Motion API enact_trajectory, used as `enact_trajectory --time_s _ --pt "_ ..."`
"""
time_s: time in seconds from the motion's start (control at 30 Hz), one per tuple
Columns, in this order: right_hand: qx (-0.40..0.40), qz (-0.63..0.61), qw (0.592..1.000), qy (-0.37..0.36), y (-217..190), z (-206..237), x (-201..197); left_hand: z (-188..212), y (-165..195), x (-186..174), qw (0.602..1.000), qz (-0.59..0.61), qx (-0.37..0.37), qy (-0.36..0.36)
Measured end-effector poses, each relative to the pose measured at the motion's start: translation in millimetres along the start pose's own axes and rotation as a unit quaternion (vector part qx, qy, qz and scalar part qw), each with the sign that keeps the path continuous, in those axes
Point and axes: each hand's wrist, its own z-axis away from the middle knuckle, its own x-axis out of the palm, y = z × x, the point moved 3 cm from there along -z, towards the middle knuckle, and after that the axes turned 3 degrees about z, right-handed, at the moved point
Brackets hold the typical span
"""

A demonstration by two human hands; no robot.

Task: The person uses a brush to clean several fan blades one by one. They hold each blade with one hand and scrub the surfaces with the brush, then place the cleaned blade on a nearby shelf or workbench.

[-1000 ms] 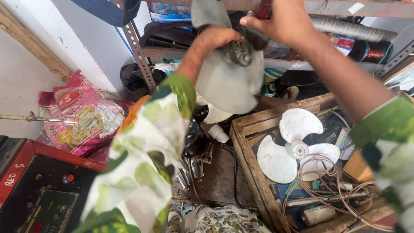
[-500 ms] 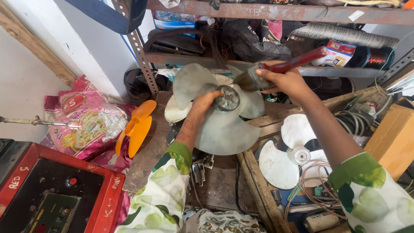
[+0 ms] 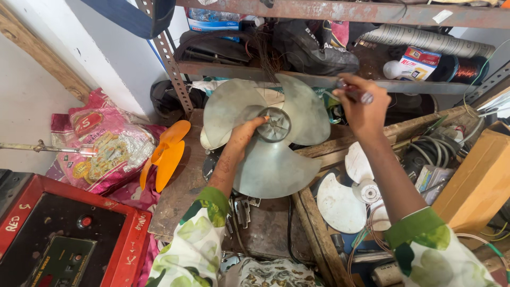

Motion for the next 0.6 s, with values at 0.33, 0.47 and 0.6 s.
enact_trajectory --time_s 0.33,0.47,0.6 --pt "0.002 0.010 1.000 0.023 -23 -3 -12 -1 -1 -5 0.999 -0.034 -0.006 0.004" --pt "0.136 -0.254 0.955 0.064 -29 -9 -24 2 -4 0 0.989 -0.048 0.125 -0.059" --pt "0.189 -0.289 0.936 -0.075 -37 -13 -18 1 -15 11 0.997 -0.045 0.010 -0.055"
